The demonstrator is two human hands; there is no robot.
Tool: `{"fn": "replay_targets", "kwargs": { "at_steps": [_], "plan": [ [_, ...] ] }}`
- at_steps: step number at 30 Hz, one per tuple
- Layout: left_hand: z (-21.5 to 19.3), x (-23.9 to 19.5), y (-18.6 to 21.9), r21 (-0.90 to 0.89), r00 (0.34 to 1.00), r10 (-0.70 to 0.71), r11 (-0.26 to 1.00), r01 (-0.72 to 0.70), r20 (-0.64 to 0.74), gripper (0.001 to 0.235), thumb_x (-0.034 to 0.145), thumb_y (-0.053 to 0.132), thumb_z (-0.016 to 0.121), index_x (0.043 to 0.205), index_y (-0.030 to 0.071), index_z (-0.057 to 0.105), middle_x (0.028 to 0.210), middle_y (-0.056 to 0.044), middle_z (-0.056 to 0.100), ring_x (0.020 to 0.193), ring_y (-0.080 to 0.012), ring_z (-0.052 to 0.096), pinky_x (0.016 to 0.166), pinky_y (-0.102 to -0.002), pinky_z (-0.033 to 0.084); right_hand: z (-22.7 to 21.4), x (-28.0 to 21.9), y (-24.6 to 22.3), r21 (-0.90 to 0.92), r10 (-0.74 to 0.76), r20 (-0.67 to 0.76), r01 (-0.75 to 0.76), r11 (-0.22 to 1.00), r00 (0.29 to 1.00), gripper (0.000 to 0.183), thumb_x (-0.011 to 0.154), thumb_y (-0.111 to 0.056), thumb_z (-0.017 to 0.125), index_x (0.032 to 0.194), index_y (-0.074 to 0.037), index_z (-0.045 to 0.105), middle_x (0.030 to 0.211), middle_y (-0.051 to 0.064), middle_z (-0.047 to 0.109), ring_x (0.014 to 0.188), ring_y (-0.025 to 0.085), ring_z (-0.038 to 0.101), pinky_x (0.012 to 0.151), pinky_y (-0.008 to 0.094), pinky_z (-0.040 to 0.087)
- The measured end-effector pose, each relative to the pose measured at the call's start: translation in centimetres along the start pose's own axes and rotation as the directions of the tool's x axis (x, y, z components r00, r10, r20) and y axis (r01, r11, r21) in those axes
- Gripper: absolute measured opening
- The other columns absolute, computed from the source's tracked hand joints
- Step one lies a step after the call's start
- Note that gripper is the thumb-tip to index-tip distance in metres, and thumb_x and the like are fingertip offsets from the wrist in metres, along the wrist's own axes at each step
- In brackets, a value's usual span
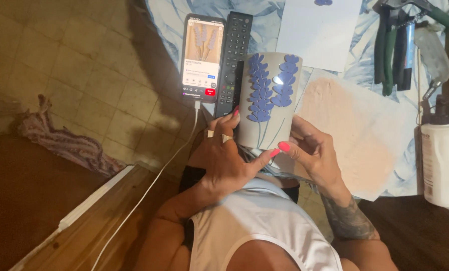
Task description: Decorating a white cylinder by gluing small blue flower cutouts onto its surface.
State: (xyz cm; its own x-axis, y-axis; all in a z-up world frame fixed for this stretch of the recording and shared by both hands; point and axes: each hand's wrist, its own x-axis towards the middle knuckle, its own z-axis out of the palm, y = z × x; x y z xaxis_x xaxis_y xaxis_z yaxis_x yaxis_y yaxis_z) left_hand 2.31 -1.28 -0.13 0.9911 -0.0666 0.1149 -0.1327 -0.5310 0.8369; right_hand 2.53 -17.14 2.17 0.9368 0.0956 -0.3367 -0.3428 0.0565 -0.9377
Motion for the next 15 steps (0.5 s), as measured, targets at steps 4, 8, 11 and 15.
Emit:
{"fn": "replay_targets", "kwargs": {
  "at_steps": [4, 8, 11, 15],
  "plan": [
    [-0.1, 0.2, 0.1, 0.063, 0.999, 0.053, 0.997, -0.054, 0.007, 0.074, 0.055, 0.040, 0.075, 0.103, -0.005, 0.042, 0.101, -0.020, 0.049, 0.098, -0.0342, 0.048, 0.074, -0.045, 0.045, -0.2, 0.0, 0.1, -0.034, -0.011, 0.009, 0.011, 0.999, 1.000, 0.054, 0.068, -0.009, 0.064, 0.118, 0.003, 0.046, 0.107, 0.017, 0.055, 0.103, 0.022, 0.049, 0.085, 0.038, 0.044],
    [-1.0, 0.2, 0.2, 0.128, 0.994, 0.107, 0.986, -0.108, 0.017, 0.071, 0.058, 0.042, 0.074, 0.104, -0.003, 0.043, 0.101, -0.017, 0.049, 0.098, -0.0337, 0.047, 0.075, -0.045, 0.045, -0.5, -0.3, -0.5, -0.202, -0.028, 0.041, 0.036, 0.979, 0.999, 0.050, 0.070, -0.009, 0.063, 0.116, 0.004, 0.048, 0.103, 0.018, 0.057, 0.101, 0.022, 0.049, 0.083, 0.038, 0.044],
    [-1.6, 0.3, 0.3, 0.114, 0.993, 0.114, 0.987, -0.116, 0.029, 0.069, 0.060, 0.042, 0.073, 0.105, -0.002, 0.044, 0.102, -0.016, 0.048, 0.097, -0.0340, 0.046, 0.077, -0.047, 0.042, -0.6, -0.4, -0.9, -0.319, -0.069, 0.046, 0.081, 0.944, 0.997, 0.050, 0.071, -0.010, 0.063, 0.115, 0.006, 0.047, 0.103, 0.021, 0.057, 0.098, 0.026, 0.051, 0.081, 0.040, 0.045],
    [-2.6, 0.3, 1.0, 0.094, 0.992, 0.106, 0.989, -0.112, 0.064, 0.066, 0.063, 0.039, 0.072, 0.106, -0.002, 0.045, 0.105, -0.016, 0.047, 0.098, -0.0342, 0.044, 0.084, -0.047, 0.036, -2.2, -0.4, -0.5, -0.427, -0.152, 0.040, 0.154, 0.891, 0.988, 0.049, 0.074, -0.014, 0.060, 0.115, 0.008, 0.045, 0.103, 0.027, 0.053, 0.095, 0.036, 0.052, 0.078, 0.046, 0.045]
  ]
}}
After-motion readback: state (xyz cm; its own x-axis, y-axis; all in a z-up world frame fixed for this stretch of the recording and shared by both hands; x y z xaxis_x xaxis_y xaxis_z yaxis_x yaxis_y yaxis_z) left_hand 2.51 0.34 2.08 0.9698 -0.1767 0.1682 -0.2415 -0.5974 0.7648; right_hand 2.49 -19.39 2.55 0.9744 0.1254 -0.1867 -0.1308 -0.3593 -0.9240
